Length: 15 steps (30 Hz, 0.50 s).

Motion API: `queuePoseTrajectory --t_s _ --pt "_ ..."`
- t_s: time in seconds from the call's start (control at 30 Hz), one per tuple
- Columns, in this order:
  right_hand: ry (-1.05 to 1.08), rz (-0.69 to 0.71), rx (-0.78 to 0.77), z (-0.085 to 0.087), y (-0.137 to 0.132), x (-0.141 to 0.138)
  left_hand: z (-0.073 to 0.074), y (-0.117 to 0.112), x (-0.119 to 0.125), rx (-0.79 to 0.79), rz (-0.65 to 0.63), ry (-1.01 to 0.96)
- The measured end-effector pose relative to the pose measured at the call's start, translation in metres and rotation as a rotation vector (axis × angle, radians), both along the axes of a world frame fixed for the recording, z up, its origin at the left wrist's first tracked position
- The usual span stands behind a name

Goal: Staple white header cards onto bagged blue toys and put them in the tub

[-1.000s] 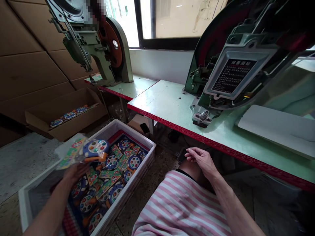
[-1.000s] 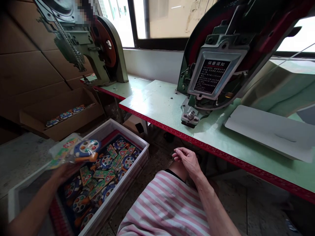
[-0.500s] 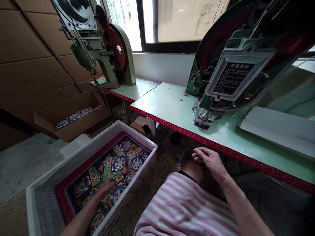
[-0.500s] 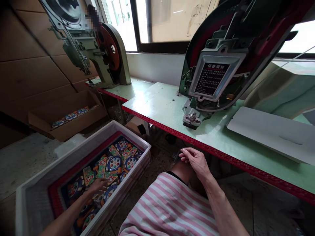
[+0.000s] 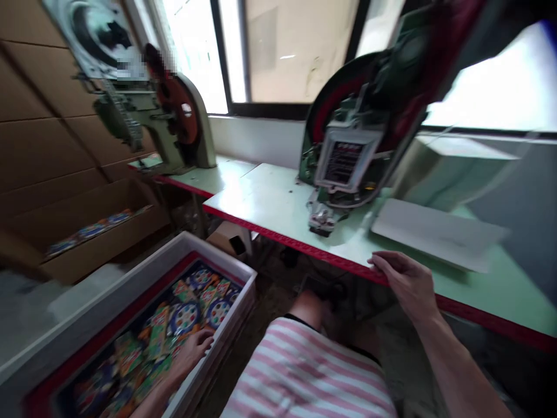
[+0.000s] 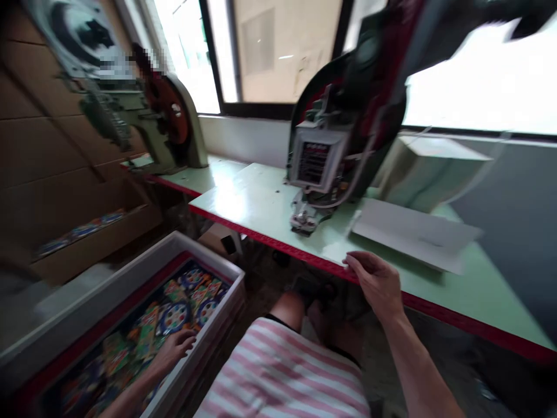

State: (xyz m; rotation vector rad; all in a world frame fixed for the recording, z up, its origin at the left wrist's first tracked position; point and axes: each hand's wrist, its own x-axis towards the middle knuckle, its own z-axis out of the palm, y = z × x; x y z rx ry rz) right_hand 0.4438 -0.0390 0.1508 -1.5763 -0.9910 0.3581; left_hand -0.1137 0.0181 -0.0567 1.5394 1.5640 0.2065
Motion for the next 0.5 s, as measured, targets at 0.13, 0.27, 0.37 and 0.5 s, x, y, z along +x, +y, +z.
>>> queuePoseTrajectory --t_s 0.13,0.27,0.37,0.5 --pt "-0.588 -0.321 0.069 0.052 0.000 0.073 0.019 0.038 0.065 0.113 -0.106 -0.197" --pt "-1.052 -0.491 -0.190 0.078 0.013 0.143 0.066 0.052 0.145 0.168 -0.221 -0.319" --pt "-1.182 -0.456 -0.371 0.074 0.024 0.166 0.102 0.046 0.186 0.175 -0.304 -0.351" --pt "-1.265 -0.419 -0.361 0.058 0.022 0.164 0.130 0.035 0.203 0.267 -0.339 -0.283"
